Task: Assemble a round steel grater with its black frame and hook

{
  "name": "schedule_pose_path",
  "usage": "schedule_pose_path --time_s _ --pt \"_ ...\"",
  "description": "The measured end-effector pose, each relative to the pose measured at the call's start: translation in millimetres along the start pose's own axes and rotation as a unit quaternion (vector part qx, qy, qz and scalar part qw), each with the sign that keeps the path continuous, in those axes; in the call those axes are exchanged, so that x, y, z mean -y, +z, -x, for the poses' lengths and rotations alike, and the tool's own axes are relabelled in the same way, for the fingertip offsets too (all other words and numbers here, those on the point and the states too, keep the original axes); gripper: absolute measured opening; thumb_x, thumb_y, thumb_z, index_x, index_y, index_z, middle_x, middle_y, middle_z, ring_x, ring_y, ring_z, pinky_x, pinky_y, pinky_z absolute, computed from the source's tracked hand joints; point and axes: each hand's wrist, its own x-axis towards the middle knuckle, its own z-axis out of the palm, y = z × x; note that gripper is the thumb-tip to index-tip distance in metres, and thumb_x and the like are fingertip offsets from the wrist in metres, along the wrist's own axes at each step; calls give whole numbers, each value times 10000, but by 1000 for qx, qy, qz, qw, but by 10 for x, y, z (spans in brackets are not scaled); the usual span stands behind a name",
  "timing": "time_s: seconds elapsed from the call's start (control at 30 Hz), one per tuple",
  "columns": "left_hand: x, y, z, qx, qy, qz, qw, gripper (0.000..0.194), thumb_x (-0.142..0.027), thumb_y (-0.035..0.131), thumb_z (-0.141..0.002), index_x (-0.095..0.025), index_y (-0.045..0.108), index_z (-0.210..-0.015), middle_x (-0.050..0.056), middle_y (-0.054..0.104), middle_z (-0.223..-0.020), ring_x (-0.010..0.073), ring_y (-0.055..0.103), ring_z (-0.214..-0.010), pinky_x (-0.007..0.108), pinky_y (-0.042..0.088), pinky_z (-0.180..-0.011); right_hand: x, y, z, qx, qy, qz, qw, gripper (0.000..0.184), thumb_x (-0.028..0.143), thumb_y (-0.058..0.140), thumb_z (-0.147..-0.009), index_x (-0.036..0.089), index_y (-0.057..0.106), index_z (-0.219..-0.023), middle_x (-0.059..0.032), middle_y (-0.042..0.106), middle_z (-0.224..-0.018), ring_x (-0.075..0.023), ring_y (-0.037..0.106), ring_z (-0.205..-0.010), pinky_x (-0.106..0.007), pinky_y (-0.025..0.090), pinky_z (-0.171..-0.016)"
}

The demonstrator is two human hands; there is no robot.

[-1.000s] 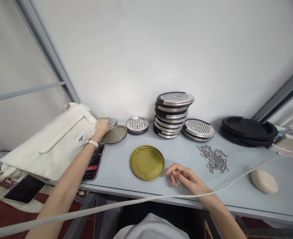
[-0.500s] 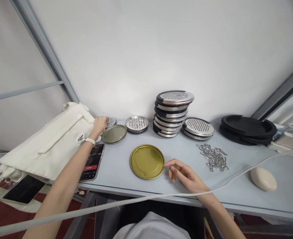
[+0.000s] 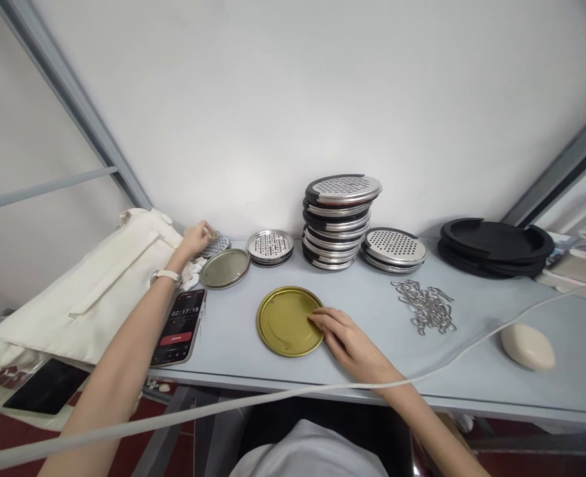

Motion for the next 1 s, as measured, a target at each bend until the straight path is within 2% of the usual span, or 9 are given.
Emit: schedule_pose_path --time_s 0.17,0.33,0.47,0.57,0.7,0.77,0.87,0.93,1.0 --pt "-86 -117 -22 -35 30 111 993 299 -319 574 -935 -145 548 -1177 70 598 -1096 179 623 -901 366 537 -779 -52 39 24 -26 9 -9 1000 451 166 348 -970 226 324 -1416 -122 527 -1308 -219 509 -1196 -443 428 -1036" --pt "-246 -248 -43 -76 66 214 972 260 -307 577 -925 -139 524 -1116 29 609 -917 150 615 -789 320 514 -729 -59 53 26 -32 13 -1 999 425 183 361 -964 214 348 -1388 -123 564 -1248 -219 545 -1160 -429 470 -999" --pt "-486 -469 35 -68 122 275 951 282 -312 619 -874 -173 456 -1059 -17 591 -763 133 606 -748 278 467 -743 -37 43 9 -35 7 19 999 366 171 366 -957 209 459 -1310 -115 599 -1206 -222 561 -1140 -426 474 -1000" --pt "-763 -652 243 -13 181 295 938 253 -285 604 -875 -187 450 -1050 -21 587 -772 135 596 -763 270 451 -735 -39 42 1 -34 1 29 999 321 166 379 -952 210 537 -1228 -112 599 -1226 -227 549 -1165 -430 461 -1017" --pt "-1244 -762 753 89 262 286 918 196 -260 584 -885 -185 489 -1039 -7 597 -851 136 578 -815 265 445 -746 -50 45 0 -34 1 24 999 309 166 386 -951 204 538 -1218 -114 599 -1219 -227 550 -1159 -433 459 -1018" --pt "-1498 -734 1070 156 330 257 895 113 -252 564 -896 -180 511 -963 11 589 -918 142 566 -861 281 440 -800 -47 42 2 -37 3 13 999 304 171 380 -959 204 516 -1228 -112 600 -1201 -223 548 -1152 -433 456 -1017" --pt "-1832 -615 1500 271 408 246 836 65 -186 473 -922 -185 506 -978 23 587 -952 146 558 -885 285 440 -809 -27 26 3 -32 1 -2 999 292 167 380 -960 211 497 -1225 -109 589 -1191 -224 540 -1138 -442 451 -1010" --pt "-1993 -511 1688 325 429 243 807 70 -171 454 -916 -188 501 -966 23 580 -925 142 547 -819 275 446 -759 -9 12 -1 -22 5 -10 1000 258 165 376 -959 211 509 -1176 -108 595 -1130 -230 553 -1079 -447 472 -965" --pt "-2093 -402 1770 365 433 250 785 71 -176 446 -913 -193 493 -963 23 577 -899 146 540 -781 271 452 -719 8 0 -6 -13 13 -14 1000 206 170 368 -960 207 527 -1087 -102 595 -1030 -230 565 -989 -437 497 -900"
